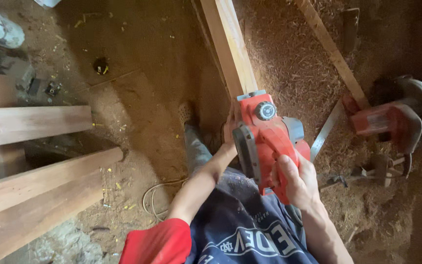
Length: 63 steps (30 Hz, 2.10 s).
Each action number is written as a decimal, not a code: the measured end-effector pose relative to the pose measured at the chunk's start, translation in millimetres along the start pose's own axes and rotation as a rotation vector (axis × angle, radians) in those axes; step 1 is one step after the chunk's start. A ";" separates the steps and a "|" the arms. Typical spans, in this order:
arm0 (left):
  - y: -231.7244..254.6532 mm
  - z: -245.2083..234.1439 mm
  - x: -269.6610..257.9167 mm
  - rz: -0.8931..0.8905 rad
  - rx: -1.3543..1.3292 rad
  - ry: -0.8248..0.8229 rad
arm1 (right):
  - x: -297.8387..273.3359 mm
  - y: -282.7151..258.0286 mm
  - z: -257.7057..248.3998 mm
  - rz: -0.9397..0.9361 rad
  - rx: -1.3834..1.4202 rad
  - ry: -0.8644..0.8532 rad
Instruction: The person marks a wooden plank with a pencil and a square ruler, then cuts it using a circular saw. They subsequently smooth the plank's surface and edges with an electric planer, flipping the wood to work on different sides.
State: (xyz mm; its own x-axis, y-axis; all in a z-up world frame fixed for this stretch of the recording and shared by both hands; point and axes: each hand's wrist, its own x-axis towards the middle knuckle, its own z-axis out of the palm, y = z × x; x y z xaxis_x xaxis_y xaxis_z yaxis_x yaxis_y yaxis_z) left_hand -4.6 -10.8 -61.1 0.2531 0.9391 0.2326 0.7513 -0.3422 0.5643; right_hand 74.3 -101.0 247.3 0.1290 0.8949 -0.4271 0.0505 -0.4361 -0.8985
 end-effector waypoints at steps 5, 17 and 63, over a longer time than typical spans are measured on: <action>2.7 5.4 -3.1 -0.206 -0.266 -0.138 | 25.4 -15.1 7.3 -0.008 -0.078 0.019; 13.0 -23.7 -2.4 -0.936 -1.136 -0.173 | 128.7 -65.4 42.9 -0.092 -0.069 0.009; -25.4 -120.6 280.3 0.303 0.449 -0.294 | 30.8 172.9 -135.8 0.476 -0.307 0.282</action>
State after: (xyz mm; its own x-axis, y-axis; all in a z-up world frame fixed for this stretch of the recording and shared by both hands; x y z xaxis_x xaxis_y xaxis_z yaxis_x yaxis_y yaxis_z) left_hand -26.3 257.2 85.3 0.6047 0.7937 0.0663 0.7870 -0.6082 0.1038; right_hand 221.4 -161.7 92.6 0.4615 0.5551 -0.6920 0.1995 -0.8250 -0.5288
